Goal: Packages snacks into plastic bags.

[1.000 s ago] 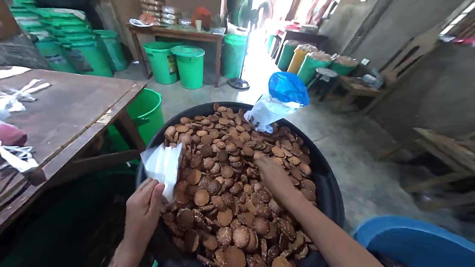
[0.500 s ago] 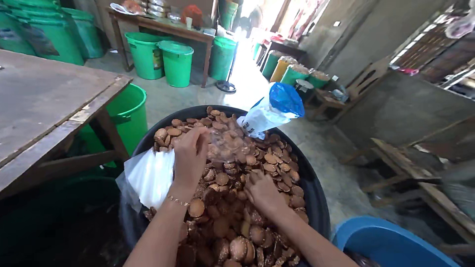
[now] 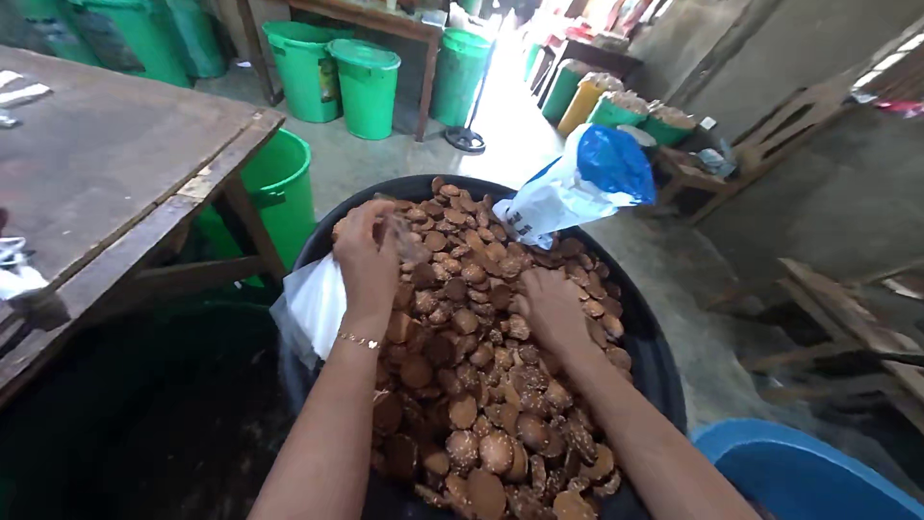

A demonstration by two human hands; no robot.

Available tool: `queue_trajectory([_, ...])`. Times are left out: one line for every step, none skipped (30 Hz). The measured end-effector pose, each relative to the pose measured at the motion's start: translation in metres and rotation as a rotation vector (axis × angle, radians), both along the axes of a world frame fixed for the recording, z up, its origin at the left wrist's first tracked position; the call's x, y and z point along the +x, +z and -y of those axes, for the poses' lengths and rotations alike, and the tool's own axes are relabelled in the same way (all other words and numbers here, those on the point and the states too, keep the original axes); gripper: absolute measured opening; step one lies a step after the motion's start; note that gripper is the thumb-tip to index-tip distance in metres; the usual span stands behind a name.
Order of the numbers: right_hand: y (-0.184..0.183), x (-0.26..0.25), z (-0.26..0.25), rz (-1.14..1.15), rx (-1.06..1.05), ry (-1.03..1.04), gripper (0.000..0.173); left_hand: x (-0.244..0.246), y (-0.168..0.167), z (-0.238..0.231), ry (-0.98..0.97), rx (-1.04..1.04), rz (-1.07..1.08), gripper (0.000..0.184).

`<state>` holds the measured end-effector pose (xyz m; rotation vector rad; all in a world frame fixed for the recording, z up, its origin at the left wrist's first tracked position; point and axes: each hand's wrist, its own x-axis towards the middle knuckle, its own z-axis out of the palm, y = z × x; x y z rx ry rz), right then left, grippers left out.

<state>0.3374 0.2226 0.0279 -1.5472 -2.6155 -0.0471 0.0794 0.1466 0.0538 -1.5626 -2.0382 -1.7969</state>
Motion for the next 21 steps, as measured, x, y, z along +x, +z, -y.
queue_trajectory([-0.004, 0.004, -0.002, 0.006, 0.034, 0.026, 0.036, 0.001, 0.002, 0.001, -0.005, 0.014, -0.009, 0.024])
queue_trajectory([-0.008, 0.007, -0.006, 0.028, 0.001, 0.02, 0.037, 0.004, 0.003, 0.002, -0.017, 0.033, -0.033, 0.024])
queue_trajectory([-0.015, 0.013, -0.011, 0.037, -0.038, 0.009, 0.039, 0.008, 0.004, 0.003, -0.039, 0.041, -0.057, 0.024])
queue_trajectory([-0.021, 0.017, -0.015, 0.01, -0.051, 0.009, 0.039, 0.011, 0.003, 0.003, -0.058, 0.049, -0.081, 0.024])
queue_trajectory([-0.022, 0.019, -0.014, -0.054, -0.055, 0.015, 0.038, 0.014, 0.003, 0.001, -0.073, 0.059, -0.095, 0.024])
queue_trajectory([-0.016, 0.014, -0.008, -0.152, -0.05, 0.037, 0.039, 0.016, 0.003, 0.0, -0.081, 0.066, -0.098, 0.024])
queue_trajectory([-0.006, 0.003, 0.004, -0.254, -0.05, 0.08, 0.039, 0.016, 0.004, -0.003, -0.078, 0.076, -0.099, 0.024])
queue_trajectory([0.004, -0.012, 0.02, -0.319, -0.084, 0.142, 0.04, 0.016, 0.004, -0.004, -0.081, 0.078, -0.095, 0.024])
queue_trajectory([0.011, -0.028, 0.039, -0.335, -0.136, 0.221, 0.039, 0.016, 0.004, -0.004, -0.088, 0.074, -0.094, 0.024])
queue_trajectory([0.012, -0.046, 0.057, -0.295, -0.181, 0.312, 0.036, 0.016, 0.003, -0.003, -0.098, 0.068, -0.094, 0.025])
queue_trajectory([0.009, -0.063, 0.072, -0.21, -0.203, 0.397, 0.032, 0.016, 0.002, -0.003, -0.108, 0.062, -0.095, 0.024])
queue_trajectory([0.002, -0.078, 0.085, -0.122, -0.178, 0.469, 0.029, 0.016, 0.001, -0.004, -0.117, 0.057, -0.091, 0.023])
queue_trajectory([-0.014, -0.089, 0.092, -0.106, -0.057, 0.556, 0.025, 0.016, 0.0, -0.005, -0.121, 0.053, -0.085, 0.023])
queue_trajectory([-0.027, -0.098, 0.096, -0.102, 0.012, 0.604, 0.024, 0.016, -0.001, -0.006, -0.121, 0.047, -0.082, 0.022])
queue_trajectory([-0.027, -0.104, 0.101, -0.054, -0.054, 0.601, 0.029, 0.015, -0.001, -0.007, -0.126, 0.032, -0.089, 0.022])
queue_trajectory([-0.02, -0.109, 0.105, 0.011, -0.168, 0.569, 0.038, 0.013, -0.002, -0.008, -0.133, 0.01, -0.106, 0.023])
queue_trajectory([-0.013, -0.112, 0.107, 0.066, -0.265, 0.528, 0.043, 0.013, -0.002, -0.009, -0.141, -0.009, -0.124, 0.024])
queue_trajectory([-0.009, -0.112, 0.109, 0.098, -0.305, 0.5, 0.043, 0.014, -0.003, -0.01, -0.146, -0.025, -0.142, 0.024])
queue_trajectory([-0.004, -0.11, 0.112, 0.128, -0.305, 0.49, 0.038, 0.015, -0.003, -0.01, -0.148, -0.039, -0.15, 0.025])
queue_trajectory([0.002, -0.107, 0.114, 0.16, -0.299, 0.49, 0.031, 0.017, -0.002, -0.01, -0.145, -0.064, -0.144, 0.025])
queue_trajectory([0.011, -0.103, 0.114, 0.194, -0.34, 0.491, 0.027, 0.018, -0.001, -0.009, -0.138, -0.082, -0.137, 0.028])
